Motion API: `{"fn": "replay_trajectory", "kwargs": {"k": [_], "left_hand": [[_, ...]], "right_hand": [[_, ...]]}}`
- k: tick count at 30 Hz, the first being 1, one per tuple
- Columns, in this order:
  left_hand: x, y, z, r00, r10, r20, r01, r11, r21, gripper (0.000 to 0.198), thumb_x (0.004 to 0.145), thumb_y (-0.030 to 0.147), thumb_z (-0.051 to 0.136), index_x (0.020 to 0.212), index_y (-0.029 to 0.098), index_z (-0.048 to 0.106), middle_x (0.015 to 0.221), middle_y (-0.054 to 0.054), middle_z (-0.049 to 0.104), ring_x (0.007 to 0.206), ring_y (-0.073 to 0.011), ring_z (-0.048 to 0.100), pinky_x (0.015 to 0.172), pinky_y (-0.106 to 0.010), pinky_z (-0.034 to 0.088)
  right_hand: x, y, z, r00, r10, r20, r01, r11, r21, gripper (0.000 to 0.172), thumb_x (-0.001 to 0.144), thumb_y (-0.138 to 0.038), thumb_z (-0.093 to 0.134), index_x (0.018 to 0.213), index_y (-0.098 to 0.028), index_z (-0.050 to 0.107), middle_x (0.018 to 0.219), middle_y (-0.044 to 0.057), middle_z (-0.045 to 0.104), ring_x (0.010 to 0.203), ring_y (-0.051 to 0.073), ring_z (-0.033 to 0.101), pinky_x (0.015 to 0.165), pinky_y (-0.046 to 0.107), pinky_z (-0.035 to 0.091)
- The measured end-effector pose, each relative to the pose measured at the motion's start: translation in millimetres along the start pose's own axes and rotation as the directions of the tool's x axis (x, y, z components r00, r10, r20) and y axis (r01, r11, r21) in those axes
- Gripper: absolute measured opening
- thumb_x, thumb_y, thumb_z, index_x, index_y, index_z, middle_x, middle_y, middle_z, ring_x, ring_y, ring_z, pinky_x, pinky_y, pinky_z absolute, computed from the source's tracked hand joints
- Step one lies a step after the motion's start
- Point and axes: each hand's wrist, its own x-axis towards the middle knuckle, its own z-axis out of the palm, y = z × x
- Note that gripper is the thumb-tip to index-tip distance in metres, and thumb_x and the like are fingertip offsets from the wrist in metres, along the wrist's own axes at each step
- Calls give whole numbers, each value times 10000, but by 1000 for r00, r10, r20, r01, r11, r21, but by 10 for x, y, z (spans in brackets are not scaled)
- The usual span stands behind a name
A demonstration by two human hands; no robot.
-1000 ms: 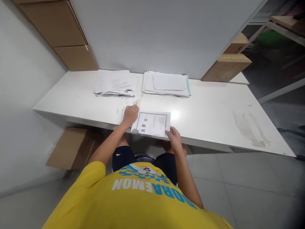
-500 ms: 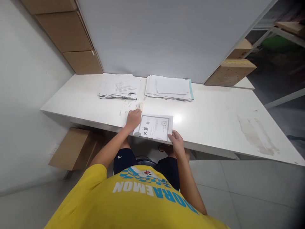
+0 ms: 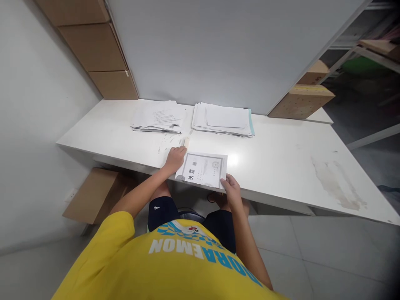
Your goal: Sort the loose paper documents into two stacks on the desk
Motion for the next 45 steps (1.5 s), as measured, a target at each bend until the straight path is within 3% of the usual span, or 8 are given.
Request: {"fn": "replay_trajectory", "kwargs": {"k": [7, 16, 24, 29, 33, 37, 42, 45], "left_hand": [[-5, 30, -20, 1000, 15, 5, -15, 999, 46, 369, 838, -41, 391, 1013, 167, 641, 1216, -140, 679, 1003, -270, 651, 842, -406, 442], [-68, -4, -26, 997, 68, -37, -68, 998, 6, 400, 872, 47, 424, 1217, 122, 613, 1296, -169, 650, 1104, -287, 642, 940, -429, 455], [-89, -31, -11, 991, 101, -88, -105, 994, -40, 371, 921, 179, 471, 1265, 111, 592, 1318, -183, 635, 1179, -299, 614, 1008, -454, 469], [-115, -43, 18, 992, 30, -123, -44, 992, -116, 415, 917, 136, 452, 1313, 135, 578, 1357, -160, 619, 1268, -283, 574, 1040, -451, 479], [-139, -57, 34, 991, 4, -131, -26, 986, -166, 432, 926, 126, 425, 1334, 145, 569, 1392, -148, 596, 1281, -272, 569, 1030, -432, 496], [-146, -71, 28, 989, -42, -141, 13, 979, -204, 438, 928, 136, 421, 1345, 133, 554, 1379, -158, 599, 1261, -271, 577, 1032, -430, 499], [-119, -65, -2, 985, -117, -128, 87, 972, -220, 482, 899, 152, 472, 1379, 131, 510, 1401, -160, 573, 1295, -272, 539, 1081, -430, 464], [-93, -65, 6, 978, -171, -122, 145, 969, -202, 493, 909, 198, 486, 1396, 124, 490, 1432, -172, 545, 1350, -295, 485, 1117, -458, 427]], "right_hand": [[-5, 15, -2, 1000, -12, 2, 12, 1000, -20, 435, 693, -485, 739, 1013, -200, 668, 962, 64, 749, 938, 260, 661, 814, 373, 508], [-14, 109, -9, 999, -34, 17, 34, 999, 23, 466, 717, -527, 734, 1051, -209, 671, 959, 53, 733, 889, 235, 651, 773, 352, 520], [-18, 143, -4, 1000, 13, 28, -14, 999, 32, 473, 722, -533, 730, 1066, -218, 653, 847, 14, 668, 595, 150, 544, 496, 287, 469], [-62, 208, 118, 992, -4, -128, 7, 1000, 26, 442, 723, -499, 698, 1033, -187, 653, 725, -23, 606, 500, 100, 436, 446, 247, 385], [-111, 322, 198, 941, 2, -337, 21, 998, 65, 348, 725, -437, 645, 960, -180, 646, 763, -8, 608, 583, 126, 487, 479, 242, 389], [-105, 387, 68, 824, -198, -532, 191, 979, -68, 241, 777, -384, 614, 939, -209, 641, 836, 6, 625, 756, 189, 568, 671, 309, 495], [260, 167, -245, 703, -426, -570, 394, 900, -188, 261, 825, -428, 586, 1012, -248, 613, 933, 20, 613, 850, 218, 576, 749, 343, 513], [762, -137, -298, 719, -459, -522, 414, 886, -210, 350, 810, -484, 552, 1049, -230, 578, 943, 28, 576, 814, 204, 561, 624, 306, 491]]}}
